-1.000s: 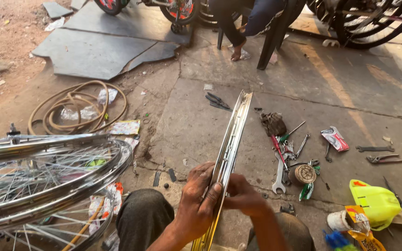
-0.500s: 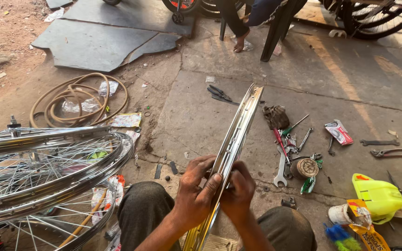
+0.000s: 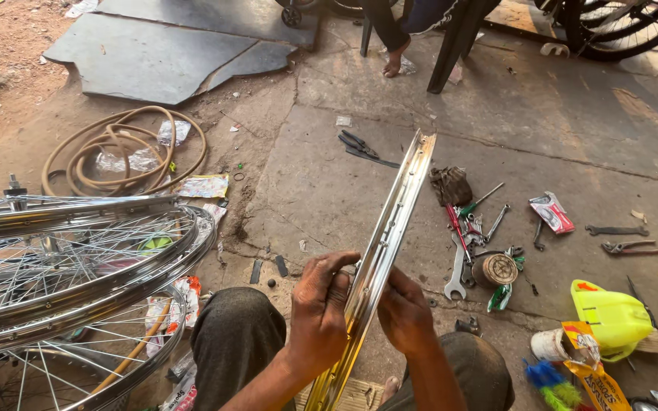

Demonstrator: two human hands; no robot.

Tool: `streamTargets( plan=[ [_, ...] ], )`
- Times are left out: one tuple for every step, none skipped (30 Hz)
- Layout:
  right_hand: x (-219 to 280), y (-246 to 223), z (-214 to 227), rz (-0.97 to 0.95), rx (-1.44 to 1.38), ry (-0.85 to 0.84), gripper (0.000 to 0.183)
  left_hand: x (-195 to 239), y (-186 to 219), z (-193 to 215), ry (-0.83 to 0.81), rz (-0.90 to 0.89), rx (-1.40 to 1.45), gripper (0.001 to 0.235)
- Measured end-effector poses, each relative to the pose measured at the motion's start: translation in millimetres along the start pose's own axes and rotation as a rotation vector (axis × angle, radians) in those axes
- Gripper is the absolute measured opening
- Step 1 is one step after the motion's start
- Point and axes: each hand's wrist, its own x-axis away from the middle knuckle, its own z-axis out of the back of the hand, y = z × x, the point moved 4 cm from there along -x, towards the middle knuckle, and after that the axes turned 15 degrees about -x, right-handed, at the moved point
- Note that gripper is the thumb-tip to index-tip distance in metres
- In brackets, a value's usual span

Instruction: The person holds a bicycle rim and repeatedly rubs a small abrasive object along its inner channel. The person continues this rubbing motion along the length of the rim without changing tools or position.

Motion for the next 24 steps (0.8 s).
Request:
streamTargets(
  plan=[
    [1, -2, -8, 0.060, 0.092, -0.053, 0.032, -1, 1, 1, -0.004, 0.012, -0.003, 0.027],
    [5, -3, -17, 0.118, 0.184, -0.106, 0.029, -1, 1, 1, -0.005, 0.027, -0.006, 0.026],
    [6, -6, -25, 0.176, 0.275, -0.159, 0.026, -1, 0, 1, -0.006, 0.042, -0.009, 0.026],
    [8, -10, -33, 0.254, 0.424, -0.212, 0.029, 0, 0, 2, 0.003, 0.033, -0.015, 0.025],
    [9, -16, -41, 0.331, 0.572, -0.266, 0.032, 0, -1, 2, 0.011, 0.024, -0.021, 0.024],
    [9, -21, -49, 0.414, 0.720, -0.317, 0.036, -1, -2, 2, 0.015, 0.009, -0.026, 0.022],
    [8, -26, -56, 0.459, 0.833, -0.320, 0.037, 0, -2, 1, 0.010, 0.018, -0.013, 0.023],
    [5, -30, -62, 0.508, 0.948, -0.325, 0.038, 0, -2, 0, 0.008, 0.022, 0.003, 0.023],
    [4, -31, -70, 0.557, 1.064, -0.328, 0.039, 0, -2, -1, 0.006, 0.026, 0.018, 0.023],
    [3, -33, -76, 0.702, 1.162, -0.226, 0.033, 1, -6, -4, -0.014, 0.107, 0.052, 0.023],
    [2, -31, -81, 0.846, 1.255, -0.117, 0.028, 2, -9, -6, -0.035, 0.188, 0.086, 0.023],
    [5, -30, -85, 0.987, 1.342, -0.001, 0.024, 4, -12, -9, -0.058, 0.272, 0.120, 0.023],
    [7, -26, -87, 1.029, 1.308, -0.023, 0.023, 4, -12, -8, -0.037, 0.231, 0.114, 0.023],
    [9, -22, -87, 1.068, 1.271, -0.045, 0.022, 3, -13, -6, -0.015, 0.192, 0.105, 0.023],
    [11, -19, -85, 1.106, 1.234, -0.068, 0.022, 4, -13, -4, 0.007, 0.153, 0.097, 0.023],
    [5, -15, -77, 0.908, 1.151, -0.050, 0.021, 2, -14, -1, -0.001, 0.138, 0.083, 0.024],
    [0, -15, -66, 0.711, 1.065, -0.034, 0.022, 0, -14, 1, -0.010, 0.124, 0.070, 0.024],
    [-4, -16, -54, 0.522, 0.978, -0.017, 0.022, -5, -13, 2, -0.023, 0.105, 0.060, 0.026],
    [-8, -16, -46, 0.442, 0.922, -0.058, 0.021, -10, -10, 3, -0.045, 0.035, -0.012, 0.027],
    [-9, -17, -37, 0.360, 0.869, -0.096, 0.021, -15, -6, 2, -0.068, -0.032, -0.081, 0.030],
    [-9, -16, -30, 0.279, 0.815, -0.134, 0.020, -20, -3, 0, -0.090, -0.099, -0.150, 0.032],
    [-7, -16, -25, 0.255, 0.663, -0.198, 0.018, -26, -4, -4, -0.163, -0.035, -0.174, 0.034],
    [-4, -15, -22, 0.228, 0.510, -0.260, 0.016, -32, -5, -10, -0.236, 0.029, -0.198, 0.035],
    [-3, -13, -20, 0.197, 0.354, -0.318, 0.014, -37, -6, -15, -0.310, 0.096, -0.224, 0.037]
  ],
)
